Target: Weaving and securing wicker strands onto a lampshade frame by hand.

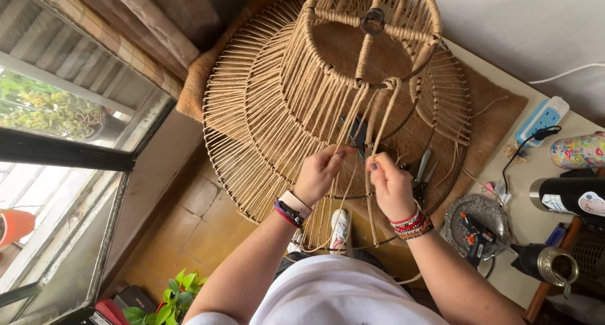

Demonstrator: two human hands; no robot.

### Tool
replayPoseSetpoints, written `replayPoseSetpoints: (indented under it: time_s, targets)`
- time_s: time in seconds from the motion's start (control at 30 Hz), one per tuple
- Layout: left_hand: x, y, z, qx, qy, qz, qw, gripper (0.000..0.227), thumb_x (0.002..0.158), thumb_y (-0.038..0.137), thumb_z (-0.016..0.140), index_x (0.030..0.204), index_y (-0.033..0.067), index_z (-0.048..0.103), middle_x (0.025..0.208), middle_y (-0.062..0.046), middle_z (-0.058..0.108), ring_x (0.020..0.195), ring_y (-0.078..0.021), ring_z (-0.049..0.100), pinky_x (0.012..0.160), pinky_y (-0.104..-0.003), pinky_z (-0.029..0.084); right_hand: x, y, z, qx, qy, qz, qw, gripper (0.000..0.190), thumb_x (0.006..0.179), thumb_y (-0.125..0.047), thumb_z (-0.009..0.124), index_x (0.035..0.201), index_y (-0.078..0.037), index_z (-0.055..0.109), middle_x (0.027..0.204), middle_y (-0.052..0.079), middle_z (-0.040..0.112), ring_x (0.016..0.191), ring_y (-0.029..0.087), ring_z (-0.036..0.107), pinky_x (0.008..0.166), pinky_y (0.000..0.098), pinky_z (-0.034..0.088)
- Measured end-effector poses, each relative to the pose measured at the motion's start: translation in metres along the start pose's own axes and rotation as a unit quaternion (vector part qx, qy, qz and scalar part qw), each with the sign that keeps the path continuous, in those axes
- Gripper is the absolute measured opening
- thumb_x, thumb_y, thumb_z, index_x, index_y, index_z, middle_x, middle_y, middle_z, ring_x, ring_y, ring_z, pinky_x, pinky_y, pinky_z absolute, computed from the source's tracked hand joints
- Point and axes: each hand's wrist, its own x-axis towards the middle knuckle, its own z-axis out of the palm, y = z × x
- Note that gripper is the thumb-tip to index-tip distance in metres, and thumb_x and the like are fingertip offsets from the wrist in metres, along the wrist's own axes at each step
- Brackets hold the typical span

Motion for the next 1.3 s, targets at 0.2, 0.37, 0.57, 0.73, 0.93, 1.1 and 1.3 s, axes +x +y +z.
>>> replayPoseSetpoints:
  time_s: [0.2, 0.37, 0.57, 0.73, 0.93, 1.1, 1.3]
  targets:
    - [0.000, -0.014, 0.006, 0.229, 0.090, 0.175, 0.953, 0.014, 0.091, 0.012, 0.064, 0.101, 0.0044, 0.060, 0.067, -0.009, 0.063, 0.059, -0.0221, 0.063, 0.053, -0.035, 0.051, 0.005, 0.023, 0.037, 0.113, -0.046, 0.148, 0.981, 0.017, 0.105, -0.013, 0.052, 0.102, -0.008, 0.067, 0.067, -0.006, 0.057, 0.054, 0.005, 0.047, 0.048, 0.0222, 0.037]
    - [0.002, -0.017, 0.007, 0.224, 0.078, 0.145, 0.961, 0.015, 0.090, 0.009, 0.063, 0.104, 0.0054, 0.059, 0.068, -0.010, 0.063, 0.060, -0.0256, 0.065, 0.055, -0.038, 0.053, 0.023, 0.039, 0.071, 0.182, 0.035, 0.336, 0.923, 0.017, 0.098, -0.016, 0.060, 0.106, -0.011, 0.073, 0.059, -0.006, 0.058, 0.041, 0.007, 0.045, 0.040, 0.0255, 0.033]
    - [-0.001, -0.010, 0.000, 0.226, 0.090, 0.162, 0.956, 0.015, 0.088, 0.007, 0.063, 0.103, 0.0052, 0.059, 0.069, -0.010, 0.064, 0.064, -0.0273, 0.066, 0.059, -0.039, 0.053, 0.017, 0.054, 0.087, -0.062, 0.188, 0.080, 0.977, 0.012, 0.090, -0.016, 0.070, 0.088, -0.006, 0.075, 0.061, -0.002, 0.066, 0.048, 0.006, 0.057, 0.044, 0.0236, 0.041]
    - [-0.006, -0.006, 0.005, 0.202, 0.039, 0.114, 0.972, 0.013, 0.093, 0.011, 0.056, 0.105, 0.0068, 0.061, 0.067, -0.010, 0.066, 0.059, -0.0250, 0.067, 0.057, -0.038, 0.054, 0.009, 0.077, 0.078, -0.244, 0.105, 0.096, 0.959, 0.031, 0.098, -0.032, 0.074, 0.082, -0.006, 0.073, 0.069, 0.007, 0.070, 0.050, 0.017, 0.063, 0.044, 0.0305, 0.049]
    - [-0.002, -0.034, 0.017, -0.020, -0.077, 0.015, 0.997, 0.043, 0.110, 0.034, 0.055, 0.082, 0.0046, 0.069, 0.066, -0.009, 0.061, 0.056, -0.0179, 0.057, 0.055, -0.034, 0.047, -0.062, 0.060, 0.096, -0.377, -0.255, 0.049, 0.889, 0.021, 0.098, -0.030, 0.061, 0.106, -0.012, 0.069, 0.077, 0.012, 0.076, 0.070, 0.027, 0.072, 0.081, 0.0560, 0.054]
    - [-0.001, -0.008, -0.009, 0.118, -0.074, 0.039, 0.990, 0.041, 0.087, 0.049, 0.072, 0.075, 0.0106, 0.076, 0.055, -0.005, 0.066, 0.047, -0.0197, 0.065, 0.048, -0.033, 0.052, -0.004, -0.029, 0.023, -0.033, -0.217, 0.022, 0.975, 0.034, 0.086, -0.020, 0.066, 0.115, -0.003, 0.072, 0.103, 0.015, 0.076, 0.092, 0.027, 0.073, 0.084, 0.0438, 0.055]
    - [0.004, -0.016, 0.004, 0.374, -0.050, 0.013, 0.926, 0.036, 0.086, 0.048, 0.072, 0.086, 0.0116, 0.069, 0.061, -0.007, 0.068, 0.048, -0.0223, 0.065, 0.045, -0.037, 0.052, -0.001, -0.047, -0.022, 0.066, -0.104, -0.185, 0.975, 0.019, 0.108, -0.017, 0.055, 0.098, -0.004, 0.065, 0.103, 0.013, 0.071, 0.093, 0.030, 0.068, 0.083, 0.0394, 0.054]
